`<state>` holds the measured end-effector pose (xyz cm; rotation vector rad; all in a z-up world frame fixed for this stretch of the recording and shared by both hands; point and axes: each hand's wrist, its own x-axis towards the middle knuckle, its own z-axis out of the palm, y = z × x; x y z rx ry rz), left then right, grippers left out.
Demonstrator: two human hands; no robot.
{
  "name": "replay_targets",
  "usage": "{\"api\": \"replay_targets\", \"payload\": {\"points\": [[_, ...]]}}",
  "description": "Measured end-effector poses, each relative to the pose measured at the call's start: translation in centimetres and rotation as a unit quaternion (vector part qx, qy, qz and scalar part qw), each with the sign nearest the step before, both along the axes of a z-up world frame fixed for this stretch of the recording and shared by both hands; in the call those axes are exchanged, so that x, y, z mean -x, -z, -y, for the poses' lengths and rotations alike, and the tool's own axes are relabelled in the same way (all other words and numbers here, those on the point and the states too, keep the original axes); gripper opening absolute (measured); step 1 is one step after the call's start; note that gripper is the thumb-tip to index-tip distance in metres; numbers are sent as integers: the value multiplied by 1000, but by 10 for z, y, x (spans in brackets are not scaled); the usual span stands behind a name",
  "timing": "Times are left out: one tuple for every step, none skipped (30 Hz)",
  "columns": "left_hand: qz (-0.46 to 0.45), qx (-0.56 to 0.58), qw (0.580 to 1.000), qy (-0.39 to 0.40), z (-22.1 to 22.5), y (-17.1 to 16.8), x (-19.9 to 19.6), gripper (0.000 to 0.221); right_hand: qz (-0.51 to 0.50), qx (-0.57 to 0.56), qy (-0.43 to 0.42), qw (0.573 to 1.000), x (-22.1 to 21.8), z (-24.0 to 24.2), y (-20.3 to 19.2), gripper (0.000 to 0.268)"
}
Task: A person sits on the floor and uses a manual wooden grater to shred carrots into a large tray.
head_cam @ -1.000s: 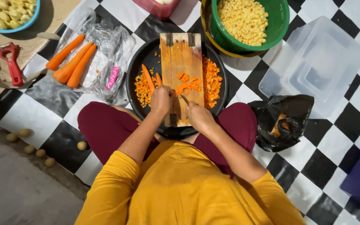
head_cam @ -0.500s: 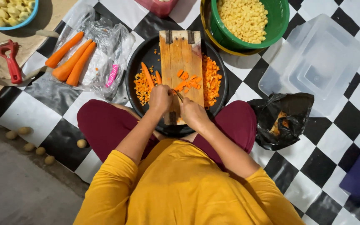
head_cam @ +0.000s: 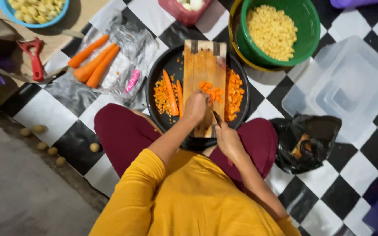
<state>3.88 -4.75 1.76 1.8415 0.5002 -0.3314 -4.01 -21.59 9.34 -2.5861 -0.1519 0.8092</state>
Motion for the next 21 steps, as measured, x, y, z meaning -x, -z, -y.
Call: {"api": "replay_targets", "payload": {"points": [[5,-2,1000,-4,-21,-24,-2,25,5,-2,-4,1000,-5,-6,-5,49],[110,-166,980,32,-36,-46,3,22,-5,-8,2,1000,-3,-7,-10,48],[209,-324,920,66,-52,-68,7,21,-15,-13,9,1000,-1,-8,-15,48],[209,-321,921,67,-73,-38,2,21,-16,-11,10,1000,-1,-10,-7,48],[274,-397,875,45,-94,-8,-3,18,-14,-9,-4,1000,0,-11,0,46],[335,-469,816,22,-117,21,-8,18,-12,-9,-21,1000,-1,-14,8,43],[335,-468,817,22,-122,57,-9,18,-12,-8,-21,1000,-3,-27,-6,43],[319,-509,777,188,-128,91,-12,12,-34,-31,-28,999,-7,-41,-21,46],[294,-534,713,348,-133,126,-15,25,-55,-54,-36,996,-10,-54,-35,49],[298,-532,712,349,-131,128,-11,25,-53,-53,-32,997,-16,-55,-19,49],[285,-527,699,391,-128,129,-8,22,-56,-47,-45,996,-22,-56,-4,50],[272,-521,684,432,-126,131,-5,20,-58,-41,-58,996,-29,-56,12,52],[277,-519,683,432,-123,129,-9,20,-56,-39,-55,996,-33,-56,7,52],[300,-520,665,443,-122,128,-10,17,-60,-52,-34,996,-35,-56,1,52],[324,-521,647,453,-121,126,-10,15,-63,-65,-14,996,-38,-56,-4,51],[324,-521,647,453,-126,130,-14,15,-63,-64,-15,996,-43,-58,-21,51],[365,-511,623,467,-131,135,-17,12,-51,-38,-15,998,-47,-59,-39,52],[405,-499,596,482,-135,139,-21,9,-39,-12,-15,999,-53,-60,-56,53],[406,-498,595,482,-142,125,-22,9,-39,-12,-14,999,-55,-48,-34,53],[431,-506,584,466,-147,111,-21,9,-32,-7,-1,999,-56,-37,-11,53],[456,-514,571,449,-153,97,-19,9,-25,-3,12,1000,-57,-24,11,53]]}}
